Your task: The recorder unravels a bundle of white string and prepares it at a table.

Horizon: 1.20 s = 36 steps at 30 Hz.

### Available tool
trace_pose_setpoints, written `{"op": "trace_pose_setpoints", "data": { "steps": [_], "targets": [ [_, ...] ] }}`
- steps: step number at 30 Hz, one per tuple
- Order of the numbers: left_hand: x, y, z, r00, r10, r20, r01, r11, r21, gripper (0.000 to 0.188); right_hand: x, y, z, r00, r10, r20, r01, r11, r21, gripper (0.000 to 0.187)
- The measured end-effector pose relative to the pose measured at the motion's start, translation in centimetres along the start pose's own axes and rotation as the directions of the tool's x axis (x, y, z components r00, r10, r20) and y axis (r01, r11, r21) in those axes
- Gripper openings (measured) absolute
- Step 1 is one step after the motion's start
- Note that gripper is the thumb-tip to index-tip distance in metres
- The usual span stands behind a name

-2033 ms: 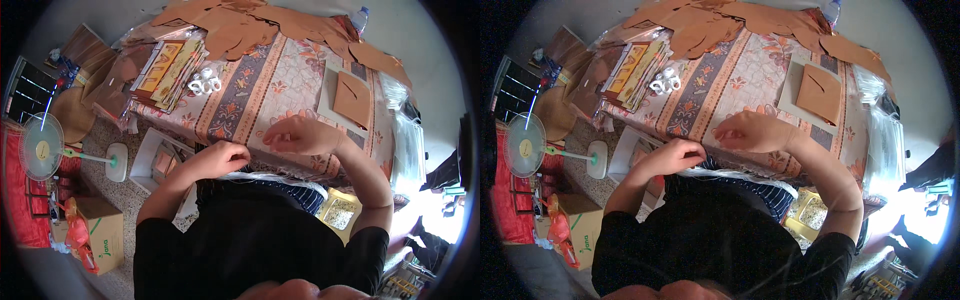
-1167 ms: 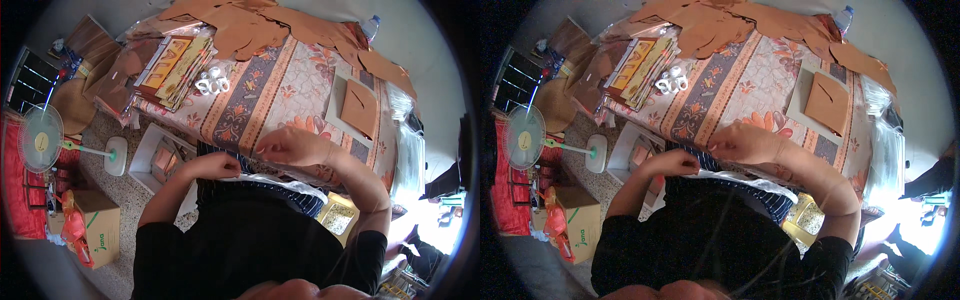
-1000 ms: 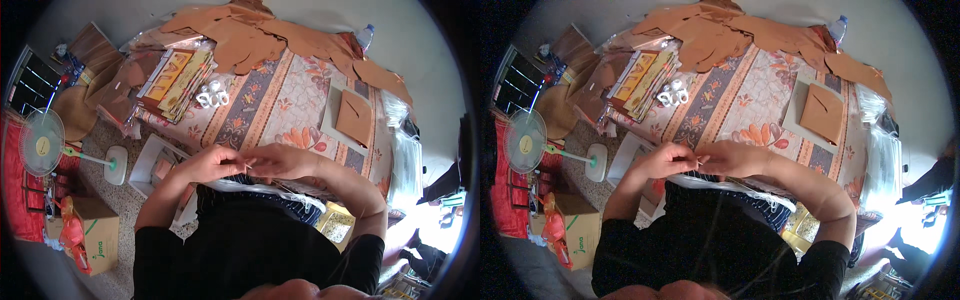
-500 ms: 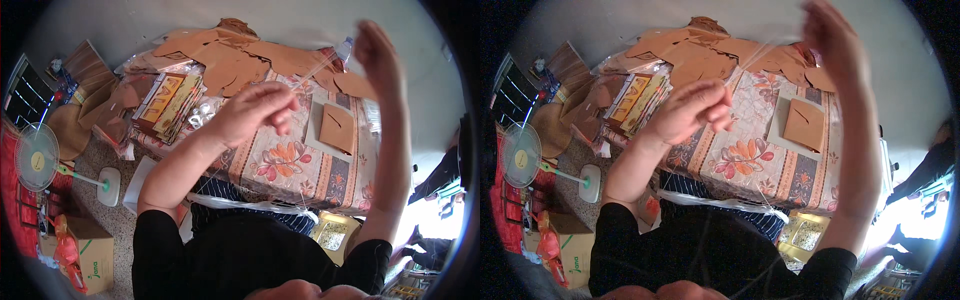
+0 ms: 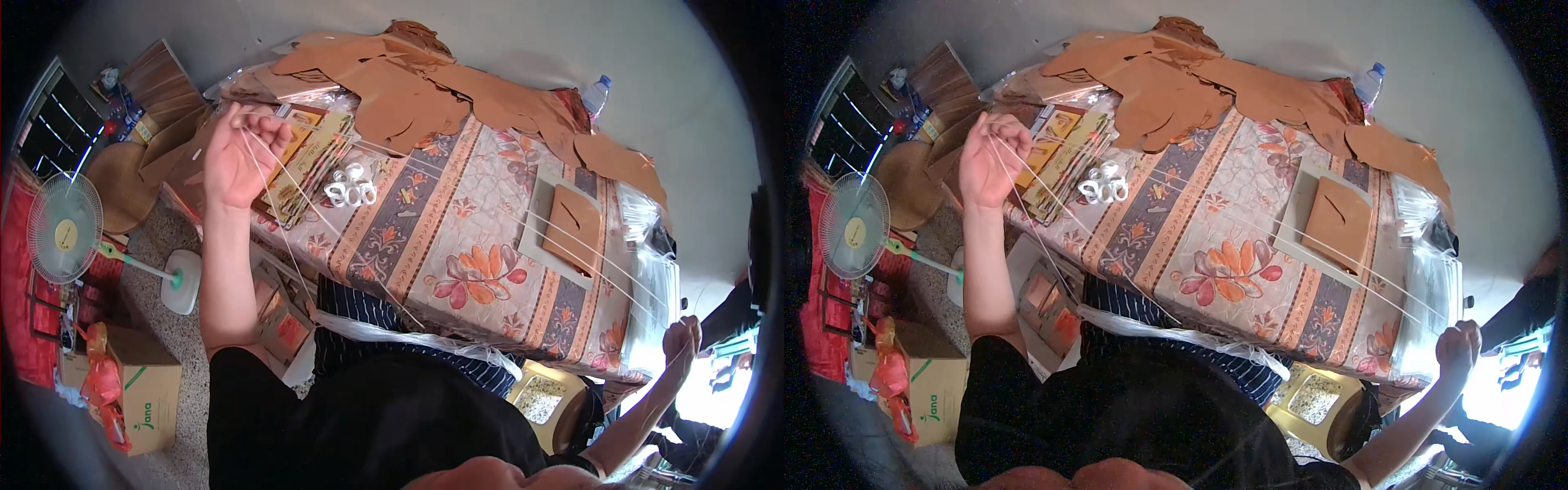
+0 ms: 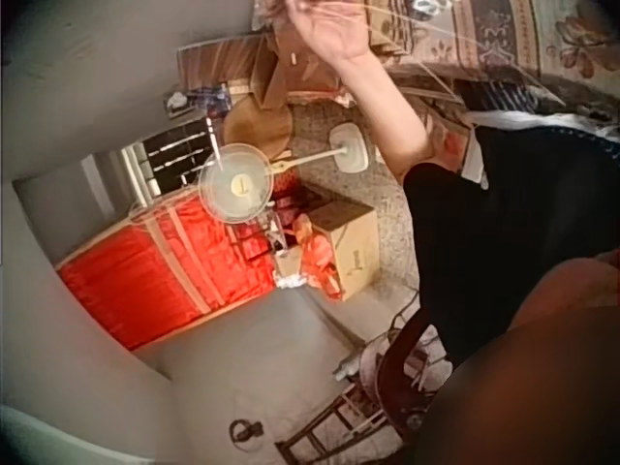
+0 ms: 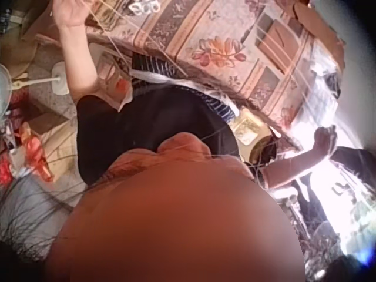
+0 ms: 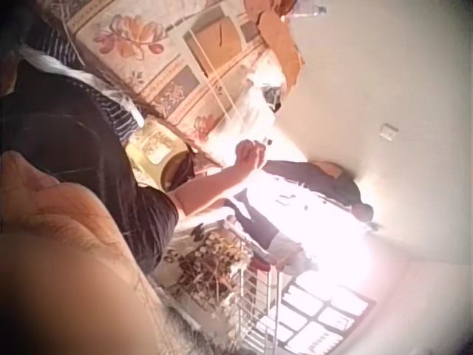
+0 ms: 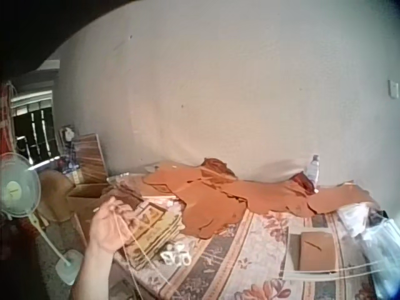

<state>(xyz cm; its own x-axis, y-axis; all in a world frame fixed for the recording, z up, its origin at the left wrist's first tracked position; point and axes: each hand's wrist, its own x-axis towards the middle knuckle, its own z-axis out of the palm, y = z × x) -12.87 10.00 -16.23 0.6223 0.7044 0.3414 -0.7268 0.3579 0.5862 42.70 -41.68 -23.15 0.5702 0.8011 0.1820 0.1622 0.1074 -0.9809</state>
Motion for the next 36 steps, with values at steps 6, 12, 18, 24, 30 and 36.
{"op": "trace_pose_setpoints", "data": {
  "steps": [6,12,18,24,30,36],
  "targets": [
    [-0.5,1.9,0.5,0.993,0.079,-0.089,-0.086,0.993,-0.080,0.023,-0.8,-0.9,2.5,0.993,-0.103,-0.049,0.106,0.993,0.050,0.022],
    [-0.2,2.2,0.1,0.997,-0.058,0.058,0.073,0.947,-0.314,0.016,0.8,-5.1,13.3,0.764,-0.287,0.578,0.226,0.958,0.176,0.034],
    [0.0,-10.4,5.5,0.943,-0.329,-0.041,0.295,0.778,0.554,0.009,7.2,-5.6,24.5,0.830,-0.192,0.524,0.142,0.981,0.134,0.008],
    [1.4,-17.4,7.1,0.874,-0.424,0.238,0.077,0.604,0.793,0.016,12.7,-4.2,34.8,0.752,0.084,0.654,0.072,0.975,-0.208,0.026],
    [2.7,-19.6,7.6,0.840,-0.495,0.223,0.058,0.490,0.870,0.018,13.9,-2.1,34.9,0.741,0.068,0.668,0.004,0.994,-0.106,0.028],
    [5.1,-23.6,9.0,0.929,-0.295,0.223,-0.082,0.422,0.903,0.014,14.9,-1.9,32.3,0.938,-0.039,0.343,-0.130,0.880,0.456,0.025]
  ]
}}
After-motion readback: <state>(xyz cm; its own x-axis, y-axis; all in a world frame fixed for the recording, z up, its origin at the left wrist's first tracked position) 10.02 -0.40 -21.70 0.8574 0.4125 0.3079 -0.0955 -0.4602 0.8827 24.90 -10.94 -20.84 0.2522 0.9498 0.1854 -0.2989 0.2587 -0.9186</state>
